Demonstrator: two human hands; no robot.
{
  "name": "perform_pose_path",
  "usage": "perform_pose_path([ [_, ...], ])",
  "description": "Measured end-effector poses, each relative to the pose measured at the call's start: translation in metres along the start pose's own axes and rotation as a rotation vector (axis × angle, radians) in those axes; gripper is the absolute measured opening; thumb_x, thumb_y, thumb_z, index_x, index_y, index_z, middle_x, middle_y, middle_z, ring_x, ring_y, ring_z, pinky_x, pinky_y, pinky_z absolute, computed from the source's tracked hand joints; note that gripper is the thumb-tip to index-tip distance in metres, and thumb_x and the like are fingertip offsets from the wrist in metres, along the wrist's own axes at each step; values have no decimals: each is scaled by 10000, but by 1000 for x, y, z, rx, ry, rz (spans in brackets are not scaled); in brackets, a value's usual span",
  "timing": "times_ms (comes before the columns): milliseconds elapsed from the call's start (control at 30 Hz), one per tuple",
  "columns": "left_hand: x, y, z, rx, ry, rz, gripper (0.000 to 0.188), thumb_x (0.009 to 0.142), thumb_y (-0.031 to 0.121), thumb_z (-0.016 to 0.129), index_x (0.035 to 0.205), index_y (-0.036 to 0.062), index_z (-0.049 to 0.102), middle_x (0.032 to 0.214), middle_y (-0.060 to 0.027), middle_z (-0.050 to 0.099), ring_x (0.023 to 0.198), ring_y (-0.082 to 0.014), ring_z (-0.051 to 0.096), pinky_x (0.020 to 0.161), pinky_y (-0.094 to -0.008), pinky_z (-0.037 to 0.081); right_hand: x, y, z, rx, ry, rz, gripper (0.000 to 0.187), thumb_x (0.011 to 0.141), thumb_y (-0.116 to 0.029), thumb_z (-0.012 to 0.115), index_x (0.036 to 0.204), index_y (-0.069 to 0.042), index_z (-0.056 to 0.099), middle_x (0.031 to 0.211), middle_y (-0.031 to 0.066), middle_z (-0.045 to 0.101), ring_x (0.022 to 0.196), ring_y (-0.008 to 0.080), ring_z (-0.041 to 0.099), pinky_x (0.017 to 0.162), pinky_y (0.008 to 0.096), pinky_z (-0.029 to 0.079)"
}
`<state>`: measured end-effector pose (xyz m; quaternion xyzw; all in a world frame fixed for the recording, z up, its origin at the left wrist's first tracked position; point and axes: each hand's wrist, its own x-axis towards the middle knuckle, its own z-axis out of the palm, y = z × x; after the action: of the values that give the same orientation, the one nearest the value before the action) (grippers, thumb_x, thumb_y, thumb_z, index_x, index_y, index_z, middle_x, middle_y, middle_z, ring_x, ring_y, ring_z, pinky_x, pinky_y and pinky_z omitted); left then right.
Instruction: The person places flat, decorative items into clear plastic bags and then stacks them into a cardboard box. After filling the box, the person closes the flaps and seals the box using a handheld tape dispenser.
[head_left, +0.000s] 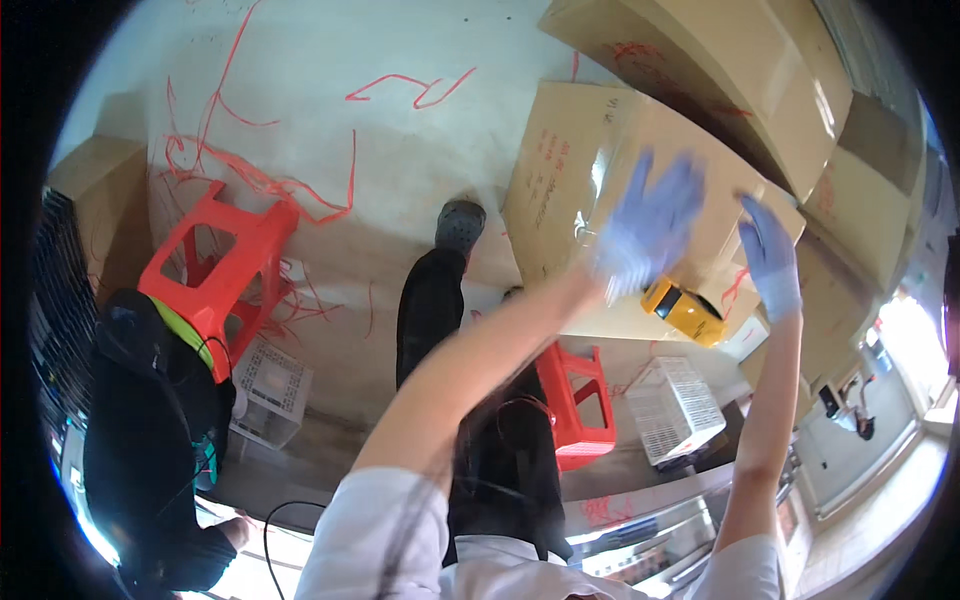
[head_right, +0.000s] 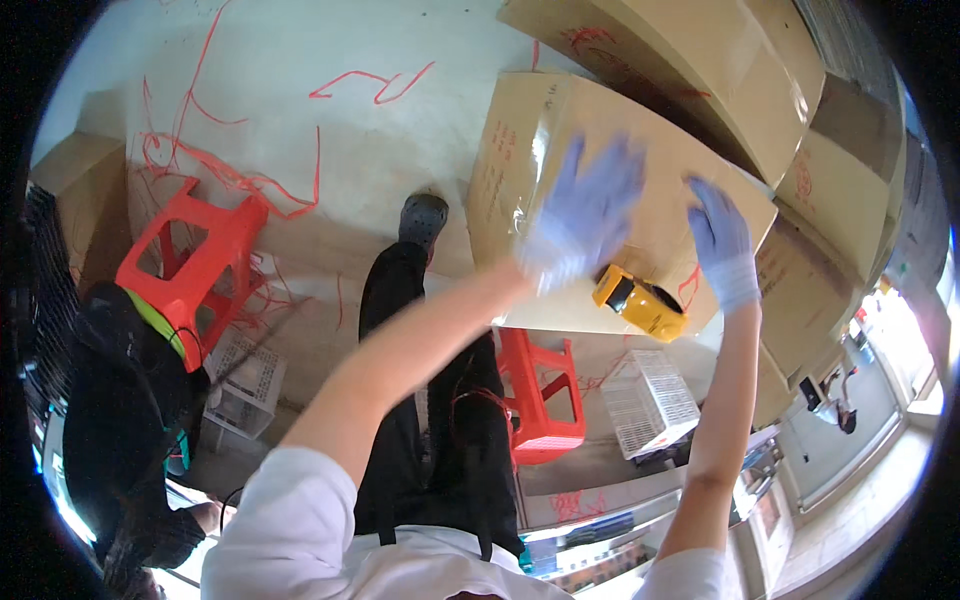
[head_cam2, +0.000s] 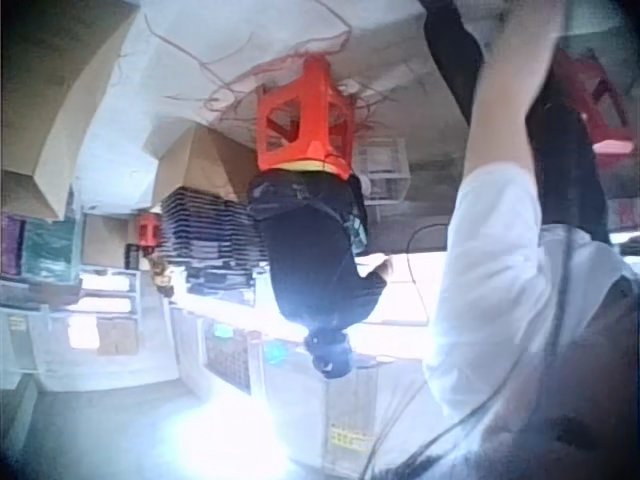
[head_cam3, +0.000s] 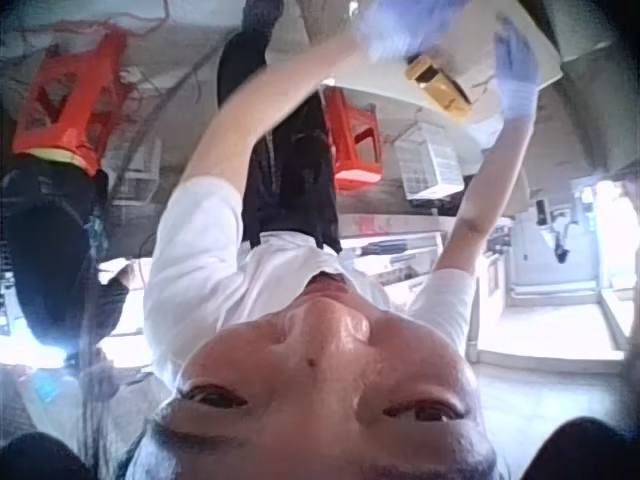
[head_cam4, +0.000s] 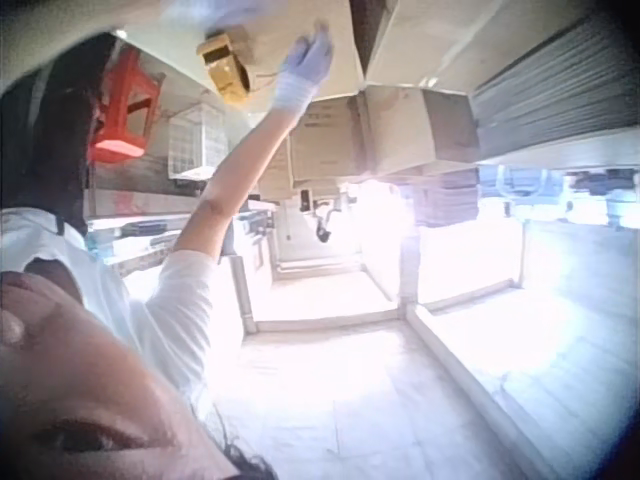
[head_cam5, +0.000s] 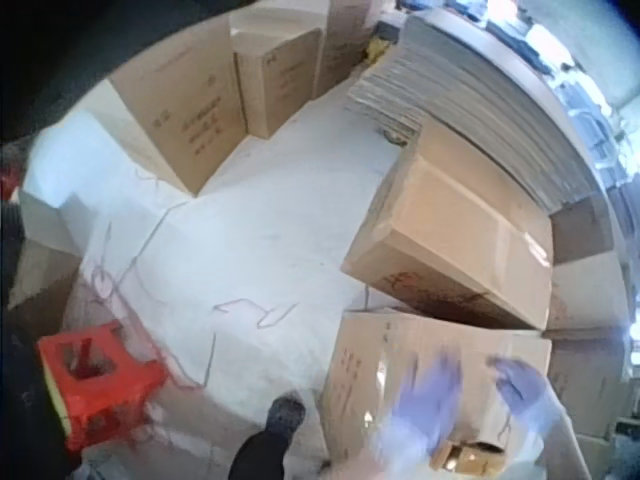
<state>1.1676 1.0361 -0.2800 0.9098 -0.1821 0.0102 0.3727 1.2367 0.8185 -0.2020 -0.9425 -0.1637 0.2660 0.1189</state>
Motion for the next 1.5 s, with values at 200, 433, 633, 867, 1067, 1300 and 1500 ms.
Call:
perform_pose_path([
  [200, -237, 125, 34, -729, -54, -797, 141, 824, 124, 587, 926, 28, 602, 854, -115, 636, 801, -310, 605, 756, -390, 484, 180, -27, 59, 254, -258, -117, 416, 974, -337, 354, 1212, -66, 563, 1292, 80, 536, 1192, 214, 486, 1025, 323, 335],
  [433, -267, 127, 138, -931, 196, -1429, 822, 714, 356, 733, 1369, 72, 325, 1313, -206, 468, 1220, -345, 448, 1005, -391, 372, 269, -55, 105, 246, -887, 4, 546, 1007, -359, 210, 1150, -16, 609, 1253, 62, 566, 1255, 184, 419, 1096, 276, 225],
  [633, -244, 117, 187, -1418, 802, -1466, 922, 610, 184, 840, 1338, 55, 291, 1259, -142, 503, 1154, -225, 490, 1001, -371, 391, 294, -48, 138, 482, -1173, 232, 505, 997, -339, 316, 1021, 42, 646, 1174, 102, 605, 1241, 169, 422, 1075, 244, 263],
  [867, -240, 83, 177, -1054, 1184, -1121, 1100, 565, 321, 862, 1421, 82, 214, 1429, -128, 329, 1356, -301, 251, 1114, -412, 213, 302, -17, 140, 678, -1171, 331, 583, 962, -434, 396, 1317, 27, 417, 1217, 80, 563, 1093, 116, 527, 938, 202, 407],
  [1067, -249, 76, 155, -1079, 1016, -1038, 769, 673, 266, 808, 1310, 19, 455, 1408, -125, 387, 1394, -289, 151, 1121, -398, 108, 328, -2, 131, 625, -1374, 126, 621, 972, -468, 320, 1340, 29, 385, 1256, 95, 533, 1133, 133, 485, 952, 222, 387],
  [1300, -257, 86, 147, -1224, 1129, -1033, 431, 813, 105, 664, 1219, 12, 555, 1318, -119, 505, 1350, -306, 274, 1102, -390, 196, 288, -34, 107, 811, -1368, 91, 628, 962, -471, 321, 1340, 27, 386, 1409, 154, 374, 1313, 221, 332, 1083, 289, 245],
  [1500, -231, 99, 78, -814, 1065, -1261, 414, 904, 131, 494, 1291, -5, 446, 1331, -182, 456, 1232, -279, 434, 1053, -377, 305, 191, -42, 57, 480, -191, -429, 413, 964, -245, 365, 1238, 34, 499, 1314, 152, 492, 1234, 246, 444, 1059, 327, 304],
])
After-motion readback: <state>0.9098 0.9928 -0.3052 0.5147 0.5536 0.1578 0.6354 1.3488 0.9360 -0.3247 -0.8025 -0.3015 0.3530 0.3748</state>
